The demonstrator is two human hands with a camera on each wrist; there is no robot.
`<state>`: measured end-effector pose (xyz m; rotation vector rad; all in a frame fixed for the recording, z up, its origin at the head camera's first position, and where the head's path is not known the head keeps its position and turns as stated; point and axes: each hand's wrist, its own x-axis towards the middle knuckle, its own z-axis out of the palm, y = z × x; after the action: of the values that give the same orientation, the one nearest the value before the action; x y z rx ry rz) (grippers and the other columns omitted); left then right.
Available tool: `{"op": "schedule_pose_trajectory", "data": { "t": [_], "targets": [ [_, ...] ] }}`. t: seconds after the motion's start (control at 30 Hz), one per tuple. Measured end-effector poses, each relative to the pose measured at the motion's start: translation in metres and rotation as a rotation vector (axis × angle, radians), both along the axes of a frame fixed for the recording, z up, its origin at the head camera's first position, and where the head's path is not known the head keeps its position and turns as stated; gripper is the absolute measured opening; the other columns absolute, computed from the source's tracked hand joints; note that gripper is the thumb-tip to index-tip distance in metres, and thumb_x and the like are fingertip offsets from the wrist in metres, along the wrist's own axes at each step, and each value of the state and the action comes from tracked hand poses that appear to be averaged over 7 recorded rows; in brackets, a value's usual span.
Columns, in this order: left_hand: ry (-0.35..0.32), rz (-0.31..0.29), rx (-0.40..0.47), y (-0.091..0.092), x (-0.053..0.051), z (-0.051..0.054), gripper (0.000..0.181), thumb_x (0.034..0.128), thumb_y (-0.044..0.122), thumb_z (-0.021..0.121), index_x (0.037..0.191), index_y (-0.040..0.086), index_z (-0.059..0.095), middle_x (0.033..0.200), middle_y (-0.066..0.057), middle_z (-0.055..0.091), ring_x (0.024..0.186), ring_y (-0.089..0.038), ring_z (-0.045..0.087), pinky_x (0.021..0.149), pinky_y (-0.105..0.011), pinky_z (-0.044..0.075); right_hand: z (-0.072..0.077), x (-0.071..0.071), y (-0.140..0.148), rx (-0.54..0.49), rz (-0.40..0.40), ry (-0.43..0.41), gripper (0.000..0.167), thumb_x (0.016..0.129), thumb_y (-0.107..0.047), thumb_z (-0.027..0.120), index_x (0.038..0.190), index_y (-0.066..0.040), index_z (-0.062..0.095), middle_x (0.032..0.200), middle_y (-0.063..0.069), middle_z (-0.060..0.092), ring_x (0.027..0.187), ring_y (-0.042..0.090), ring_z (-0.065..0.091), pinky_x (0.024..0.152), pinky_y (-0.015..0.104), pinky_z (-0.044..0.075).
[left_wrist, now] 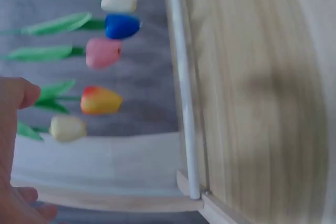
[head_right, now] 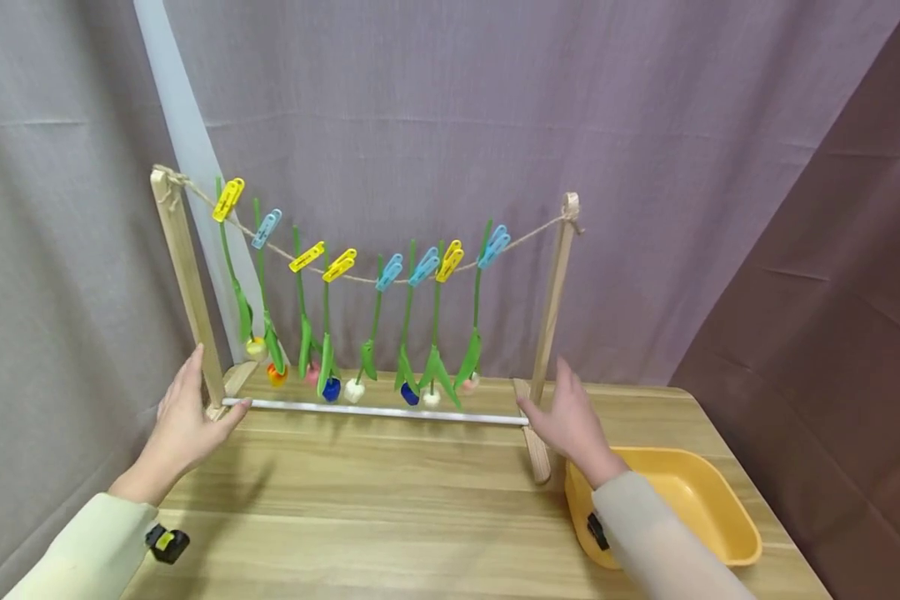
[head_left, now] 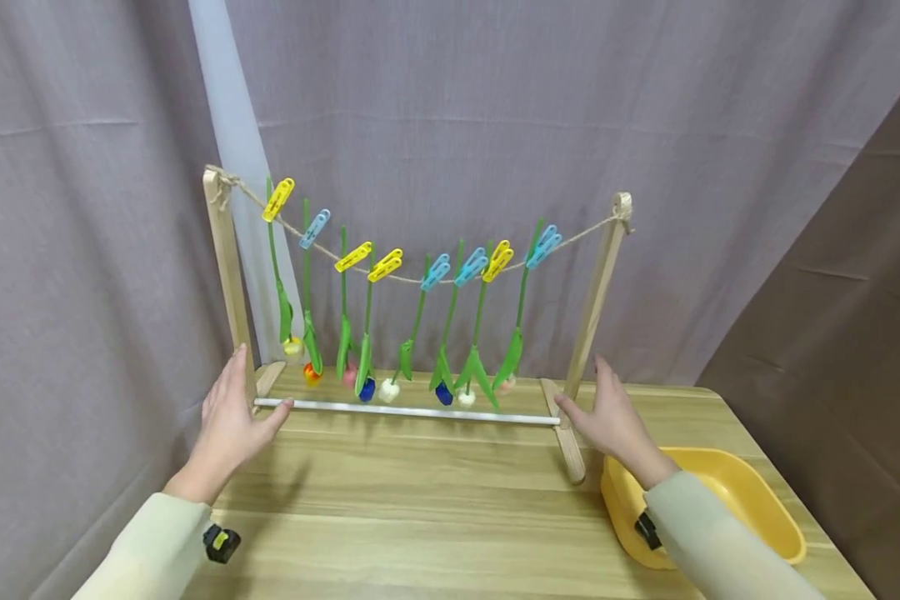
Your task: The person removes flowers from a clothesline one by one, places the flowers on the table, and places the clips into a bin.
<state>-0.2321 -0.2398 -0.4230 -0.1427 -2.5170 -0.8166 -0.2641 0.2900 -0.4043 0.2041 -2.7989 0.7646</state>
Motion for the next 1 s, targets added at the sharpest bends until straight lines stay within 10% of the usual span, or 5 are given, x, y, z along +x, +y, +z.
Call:
{"op": "schedule_pose_trajectory", "data": {
  "t": [0.43,1.0],
  "targets": [
    [-0.072,0.093,0.383,-0.030,-0.047,0.013,0.094,0.0924,0.041,0.061,0.155,0.005,0.001,0.155,-0.026,0.015,0.139,-0.045,0.020,0.111,-0.058,0.022,0.003,-0.030,-0.005,-0.268,-0.022,0.050,0.063,0.099,-0.029,0.055,0.144,0.005,0.028,0.134,0.030,0.045,0.122,0.044,0.047,0.098,0.054,0.043],
    [-0.064,0.094,0.464,-0.028,-0.060,0.017,0.061,0.0995,0.029,0.050,0.148,0.000,0.027,0.144,-0.027,0.038,0.132,-0.043,0.037,0.108,-0.053,0.031,0.003,-0.036,-0.012,-0.274,-0.069,0.080,0.038,0.102,-0.024,0.049,0.123,0.008,0.046,0.119,0.030,0.056,0.112,0.044,0.055,0.095,0.054,0.046]
  ]
}}
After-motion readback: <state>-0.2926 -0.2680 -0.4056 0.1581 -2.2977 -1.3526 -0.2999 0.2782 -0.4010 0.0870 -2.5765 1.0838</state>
